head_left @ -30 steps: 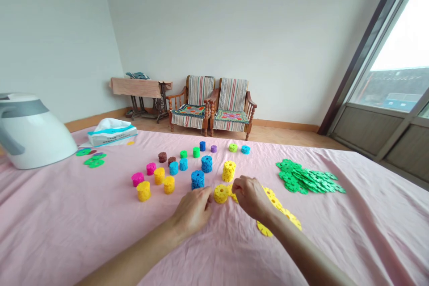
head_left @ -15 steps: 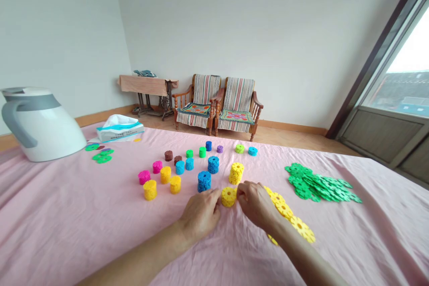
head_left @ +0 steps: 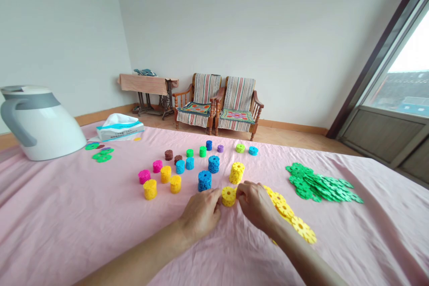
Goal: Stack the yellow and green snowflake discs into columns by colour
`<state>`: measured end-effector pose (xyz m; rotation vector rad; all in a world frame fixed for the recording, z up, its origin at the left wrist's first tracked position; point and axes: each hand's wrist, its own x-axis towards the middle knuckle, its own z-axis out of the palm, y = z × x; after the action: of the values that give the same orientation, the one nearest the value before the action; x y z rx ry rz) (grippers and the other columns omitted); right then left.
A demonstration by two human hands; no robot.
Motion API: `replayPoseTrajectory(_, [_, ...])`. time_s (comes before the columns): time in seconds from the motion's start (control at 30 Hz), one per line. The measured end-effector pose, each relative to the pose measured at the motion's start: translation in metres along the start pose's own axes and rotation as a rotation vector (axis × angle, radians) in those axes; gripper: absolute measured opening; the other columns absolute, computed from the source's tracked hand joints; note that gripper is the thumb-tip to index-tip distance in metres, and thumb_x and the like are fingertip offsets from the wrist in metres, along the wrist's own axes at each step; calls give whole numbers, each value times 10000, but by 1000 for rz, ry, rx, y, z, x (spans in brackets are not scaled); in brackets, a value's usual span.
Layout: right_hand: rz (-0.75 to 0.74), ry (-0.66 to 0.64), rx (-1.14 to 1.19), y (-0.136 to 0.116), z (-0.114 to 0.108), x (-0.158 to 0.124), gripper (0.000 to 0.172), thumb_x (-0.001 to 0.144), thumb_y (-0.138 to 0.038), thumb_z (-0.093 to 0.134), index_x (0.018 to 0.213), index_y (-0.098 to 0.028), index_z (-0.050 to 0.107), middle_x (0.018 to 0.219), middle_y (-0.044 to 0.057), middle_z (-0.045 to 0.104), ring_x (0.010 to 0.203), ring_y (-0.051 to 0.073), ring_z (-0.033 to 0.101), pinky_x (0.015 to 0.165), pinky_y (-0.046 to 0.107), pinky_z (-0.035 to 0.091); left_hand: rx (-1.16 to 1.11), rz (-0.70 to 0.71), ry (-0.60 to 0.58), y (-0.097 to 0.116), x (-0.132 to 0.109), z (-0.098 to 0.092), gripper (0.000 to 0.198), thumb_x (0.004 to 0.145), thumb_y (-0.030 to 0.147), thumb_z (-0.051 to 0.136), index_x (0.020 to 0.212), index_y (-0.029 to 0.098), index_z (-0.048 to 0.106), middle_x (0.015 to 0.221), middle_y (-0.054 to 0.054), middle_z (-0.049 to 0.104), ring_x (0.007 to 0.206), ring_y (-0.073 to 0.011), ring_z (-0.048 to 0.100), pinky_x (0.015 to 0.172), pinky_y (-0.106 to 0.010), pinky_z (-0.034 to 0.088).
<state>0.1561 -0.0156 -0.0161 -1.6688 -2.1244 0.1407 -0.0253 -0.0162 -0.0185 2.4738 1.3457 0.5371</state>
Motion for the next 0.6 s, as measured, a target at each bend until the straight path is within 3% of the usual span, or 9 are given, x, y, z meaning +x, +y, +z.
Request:
replayPoseTrajectory(0.17, [68, 126, 130, 35, -10, 5, 245, 681, -64, 400, 665, -184, 613, 683, 18, 613, 638, 138, 553, 611, 232, 347, 38, -61, -20, -9, -6, -9, 173, 749, 43, 414, 723, 207, 463, 711, 3, 613, 701, -158, 602, 570, -237, 338])
replayPoseTrajectory(0.3, [9, 103, 159, 55, -16, 4, 219, 695, -120, 470, 790, -191, 654, 768, 32, 636, 733, 171, 574, 689, 270, 396, 65, -79, -85, -17, -15, -16, 127, 756, 91, 448, 702, 204, 464, 635, 24, 582, 605, -143, 572, 516, -241, 272])
replayPoseTrajectory(0.47, [-43, 9, 87, 36, -13, -5, 239, 738, -255, 594, 966, -230, 663, 982, 54, 639, 932, 224, 541, 830, 352, 342, 111, -61, -154, -20, -20, -20, 192, 772, 198, 462, 591, 190, 397, 576, 34, 525, 556, -125, 514, 485, -248, 207])
replayPoseTrajectory(0.6, [-37, -17, 18, 22, -6, -8, 291, 756, -344, 615, 1025, -235, 646, 1004, 67, 614, 949, 238, 520, 843, 365, 316, 105, -60, -142, -22, -19, -18, 195, 762, 203, 459, 583, 185, 385, 572, 39, 517, 553, -118, 496, 486, -250, 186])
